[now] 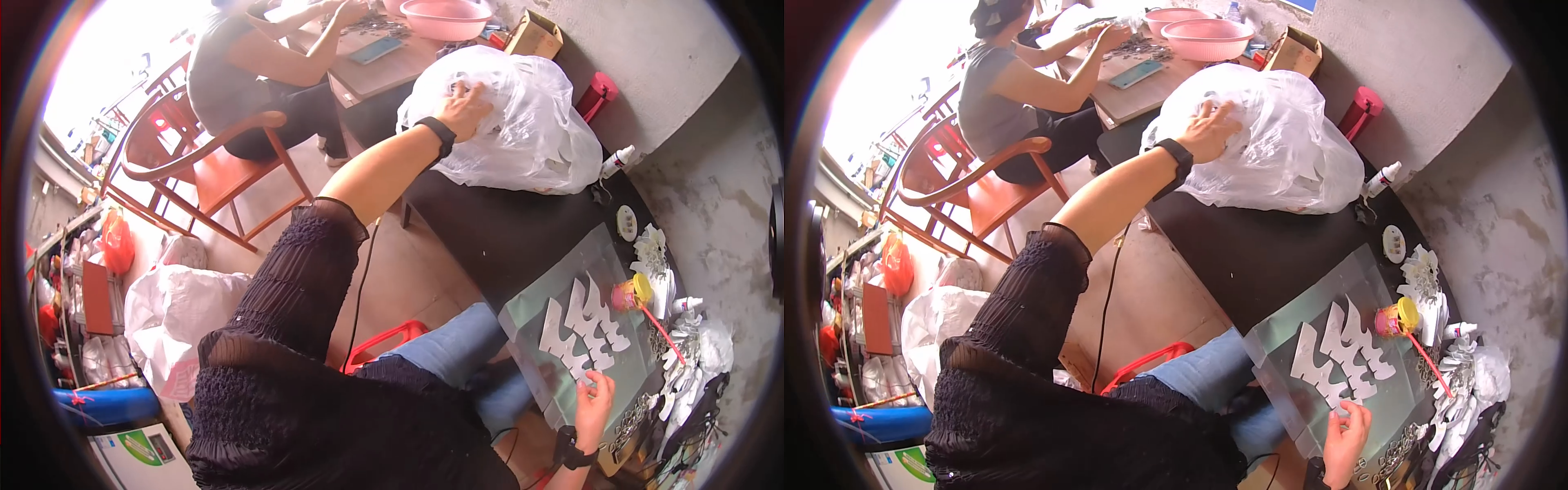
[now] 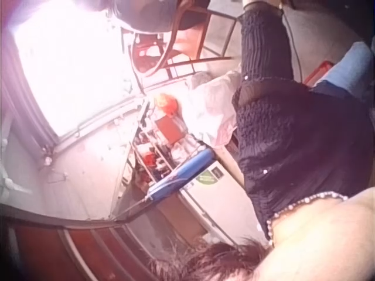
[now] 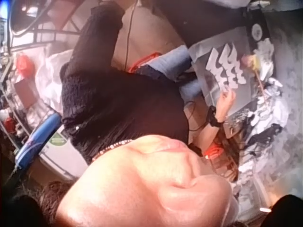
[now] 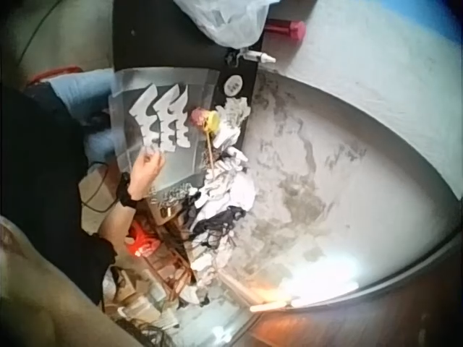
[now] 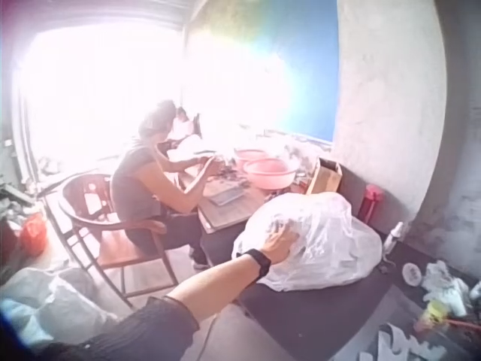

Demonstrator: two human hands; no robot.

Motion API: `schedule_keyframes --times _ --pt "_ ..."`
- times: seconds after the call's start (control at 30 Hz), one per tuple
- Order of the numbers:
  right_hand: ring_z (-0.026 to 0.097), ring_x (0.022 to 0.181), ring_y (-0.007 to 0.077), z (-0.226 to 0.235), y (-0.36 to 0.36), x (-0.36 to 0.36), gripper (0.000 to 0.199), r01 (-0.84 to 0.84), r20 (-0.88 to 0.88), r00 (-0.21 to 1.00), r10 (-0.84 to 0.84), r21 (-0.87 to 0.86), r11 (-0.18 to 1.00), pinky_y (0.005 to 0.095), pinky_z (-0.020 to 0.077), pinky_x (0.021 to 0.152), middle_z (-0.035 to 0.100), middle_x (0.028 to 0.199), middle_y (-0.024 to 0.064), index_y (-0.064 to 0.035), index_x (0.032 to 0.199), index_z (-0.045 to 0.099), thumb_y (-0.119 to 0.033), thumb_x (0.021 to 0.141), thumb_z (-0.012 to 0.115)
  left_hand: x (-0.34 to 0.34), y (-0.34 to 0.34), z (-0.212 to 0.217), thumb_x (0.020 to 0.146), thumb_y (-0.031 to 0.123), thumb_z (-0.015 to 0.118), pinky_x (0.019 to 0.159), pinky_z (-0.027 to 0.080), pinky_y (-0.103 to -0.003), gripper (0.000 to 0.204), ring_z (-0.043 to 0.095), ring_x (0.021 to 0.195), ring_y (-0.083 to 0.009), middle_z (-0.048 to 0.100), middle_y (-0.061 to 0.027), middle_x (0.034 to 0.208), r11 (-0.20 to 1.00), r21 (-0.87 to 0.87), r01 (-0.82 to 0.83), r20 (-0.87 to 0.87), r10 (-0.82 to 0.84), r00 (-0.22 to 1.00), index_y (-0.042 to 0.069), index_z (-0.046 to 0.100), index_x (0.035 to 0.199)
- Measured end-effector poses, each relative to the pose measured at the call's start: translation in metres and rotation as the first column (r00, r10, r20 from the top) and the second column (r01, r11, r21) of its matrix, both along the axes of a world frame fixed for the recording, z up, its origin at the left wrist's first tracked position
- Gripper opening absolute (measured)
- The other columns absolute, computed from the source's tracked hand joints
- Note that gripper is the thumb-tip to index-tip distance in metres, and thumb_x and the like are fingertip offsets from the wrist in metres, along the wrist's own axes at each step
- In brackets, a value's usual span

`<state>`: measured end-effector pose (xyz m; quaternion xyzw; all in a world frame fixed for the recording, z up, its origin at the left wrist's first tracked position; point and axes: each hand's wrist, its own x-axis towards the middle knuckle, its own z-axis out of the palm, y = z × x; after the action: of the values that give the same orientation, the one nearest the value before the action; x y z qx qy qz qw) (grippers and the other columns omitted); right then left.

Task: Applying adhesive to shoe component parts using a brush.

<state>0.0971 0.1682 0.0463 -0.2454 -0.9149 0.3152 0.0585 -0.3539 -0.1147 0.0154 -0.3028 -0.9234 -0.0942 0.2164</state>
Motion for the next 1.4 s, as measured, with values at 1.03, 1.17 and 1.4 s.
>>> schedule_keyframes --times 1.03,1.17,1.4 --pt "0.051 0.067 0.0146 -0.023 0.008 0.040 0.018 -0.047 -0.016 0.999 0.046 -0.086 0.995 0.0254 0.0433 0.057 0.050 0.097 0.0086 -0.0004 0.096 0.056 -0.003 0.078 0.059 0.079 -0.007 0.043 0.067 -0.008 0.055 0.072 0.044 -0.038 0.027 0.056 0.078 -0.0306 0.056 -0.0102 0.082 0.729 0.604 0.321 -0.255 -0.205 0.945 0.003 0.047 0.089" --pt "0.051 0.067 0.0149 -0.023 0.007 0.038 0.018 -0.060 -0.020 0.998 0.059 -0.097 0.993 0.0253 0.0432 0.057 0.050 0.097 0.0086 -0.0002 0.096 0.056 -0.003 0.078 0.059 0.088 0.003 0.045 0.071 -0.003 0.050 0.077 0.044 -0.039 0.024 0.057 0.083 -0.0301 0.059 -0.0120 0.087 0.806 0.366 0.465 -0.390 -0.321 0.863 0.004 0.049 0.094" --pt "0.051 0.068 0.0146 -0.017 0.002 0.041 0.017 -0.058 -0.033 0.998 0.055 -0.131 0.990 0.0254 0.0432 0.057 0.051 0.096 0.0080 0.0005 0.095 0.056 -0.003 0.079 0.058 0.068 -0.003 0.013 0.072 0.006 0.051 0.082 0.043 -0.037 0.014 0.057 0.089 -0.0249 0.060 -0.0077 0.090 0.925 0.061 0.374 -0.398 -0.321 0.859 0.004 0.054 0.086"
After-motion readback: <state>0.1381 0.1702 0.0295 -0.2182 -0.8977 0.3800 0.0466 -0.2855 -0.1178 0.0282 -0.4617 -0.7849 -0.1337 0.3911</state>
